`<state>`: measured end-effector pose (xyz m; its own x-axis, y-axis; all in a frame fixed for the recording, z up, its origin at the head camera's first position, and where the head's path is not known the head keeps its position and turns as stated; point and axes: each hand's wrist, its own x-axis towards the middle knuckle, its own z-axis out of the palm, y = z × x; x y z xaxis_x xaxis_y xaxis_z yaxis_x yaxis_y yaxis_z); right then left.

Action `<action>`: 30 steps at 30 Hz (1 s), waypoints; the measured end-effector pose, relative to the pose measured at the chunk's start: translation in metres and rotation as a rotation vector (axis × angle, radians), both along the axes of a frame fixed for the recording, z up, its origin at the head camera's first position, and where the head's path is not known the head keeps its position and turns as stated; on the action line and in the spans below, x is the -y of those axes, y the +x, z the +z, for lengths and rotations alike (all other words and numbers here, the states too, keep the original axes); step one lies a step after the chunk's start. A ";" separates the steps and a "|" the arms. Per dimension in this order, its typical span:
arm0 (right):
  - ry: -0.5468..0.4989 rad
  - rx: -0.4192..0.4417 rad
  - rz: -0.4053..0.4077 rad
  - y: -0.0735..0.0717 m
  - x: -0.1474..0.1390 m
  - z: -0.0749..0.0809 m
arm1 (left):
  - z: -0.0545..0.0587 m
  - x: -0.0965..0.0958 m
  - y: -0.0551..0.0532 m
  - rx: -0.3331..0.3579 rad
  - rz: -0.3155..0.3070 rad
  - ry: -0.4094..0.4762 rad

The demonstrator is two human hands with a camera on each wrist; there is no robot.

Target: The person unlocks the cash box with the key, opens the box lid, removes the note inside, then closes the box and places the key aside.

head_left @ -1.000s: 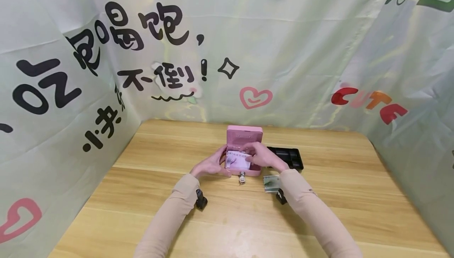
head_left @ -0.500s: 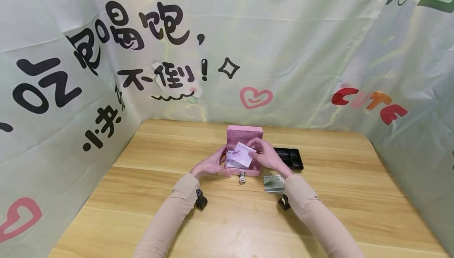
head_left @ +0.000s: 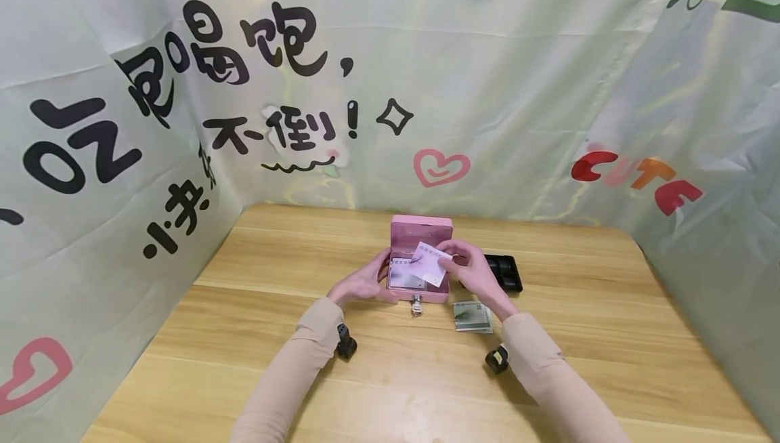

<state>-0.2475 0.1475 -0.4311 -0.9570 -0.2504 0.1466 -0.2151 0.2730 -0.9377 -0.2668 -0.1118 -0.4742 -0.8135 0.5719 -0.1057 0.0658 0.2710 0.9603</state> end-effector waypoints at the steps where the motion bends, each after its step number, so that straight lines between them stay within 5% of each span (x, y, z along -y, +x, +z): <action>1: -0.012 0.010 -0.007 0.002 -0.002 0.000 | 0.000 0.000 0.000 0.000 0.001 0.002; 14: -0.189 0.080 -0.102 0.023 -0.031 -0.010 | -0.004 0.000 -0.003 -0.004 -0.003 0.022; 24: -0.223 0.120 -0.156 0.037 -0.051 -0.012 | -0.005 0.001 -0.003 -0.008 -0.007 0.036; 30: -0.447 0.180 -0.091 0.044 -0.065 -0.014 | -0.006 0.001 -0.004 -0.012 -0.017 0.037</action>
